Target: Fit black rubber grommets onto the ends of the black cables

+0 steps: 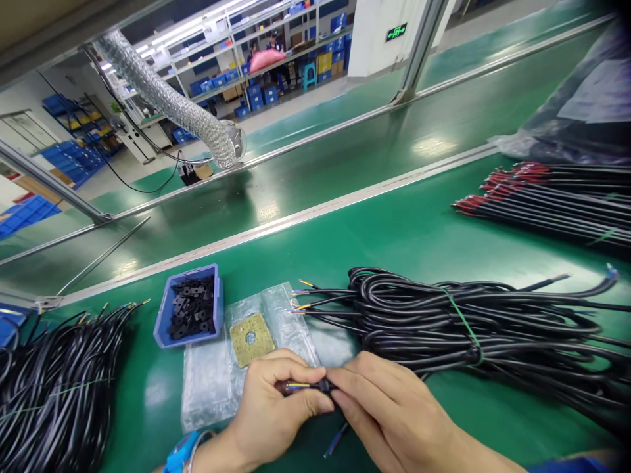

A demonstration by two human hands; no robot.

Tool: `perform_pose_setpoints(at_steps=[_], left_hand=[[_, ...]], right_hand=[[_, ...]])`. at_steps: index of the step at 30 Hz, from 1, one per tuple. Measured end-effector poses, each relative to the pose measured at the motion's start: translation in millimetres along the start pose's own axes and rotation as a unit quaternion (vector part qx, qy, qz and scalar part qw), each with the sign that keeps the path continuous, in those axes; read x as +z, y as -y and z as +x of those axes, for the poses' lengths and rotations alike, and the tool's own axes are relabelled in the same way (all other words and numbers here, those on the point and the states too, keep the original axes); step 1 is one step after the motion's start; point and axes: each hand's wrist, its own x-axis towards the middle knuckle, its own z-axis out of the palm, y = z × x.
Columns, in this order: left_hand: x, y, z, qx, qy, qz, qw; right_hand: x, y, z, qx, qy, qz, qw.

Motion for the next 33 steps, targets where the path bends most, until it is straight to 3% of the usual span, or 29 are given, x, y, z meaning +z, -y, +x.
perform_pose_setpoints(at_steps=[11,18,22,25,27,29,31,33], left_hand=[[8.1,3,2,0.045,0.011,0.052,0.998],[-7.0,4,-1,0.033,0.063,0.080,0.994],[-12.6,3,-6,0.030,0.056,0.051,0.997],[-11.6,-1,-8,0.053,0.065,0.103,0.991],[-10.8,-5,-9,0.081,0.108,0.143,0.980],[-10.5,-9,-11,0.104,0.200,0.146,0.963],[-10.9,-12,-13,0.111,0.306,0.124,0.937],[-12.2,-12,-16,0.116,0.371,0.111,0.915]], right_hand=[[3,-4,-8,-0.003,0.016,-0.038,0.999],[0,-5,-6,-0.004,0.036,-0.026,0.999],[-1,-6,-8,-0.005,0.042,-0.017,0.999],[-6,-5,-6,-0.003,0.065,0.011,0.998],[-9,-1,-3,-0.008,0.076,0.033,0.997],[-10,3,3,-0.026,0.058,0.012,0.998],[-7,7,11,-0.040,0.038,-0.080,0.995],[-2,8,22,-0.037,0.046,-0.211,0.976]])
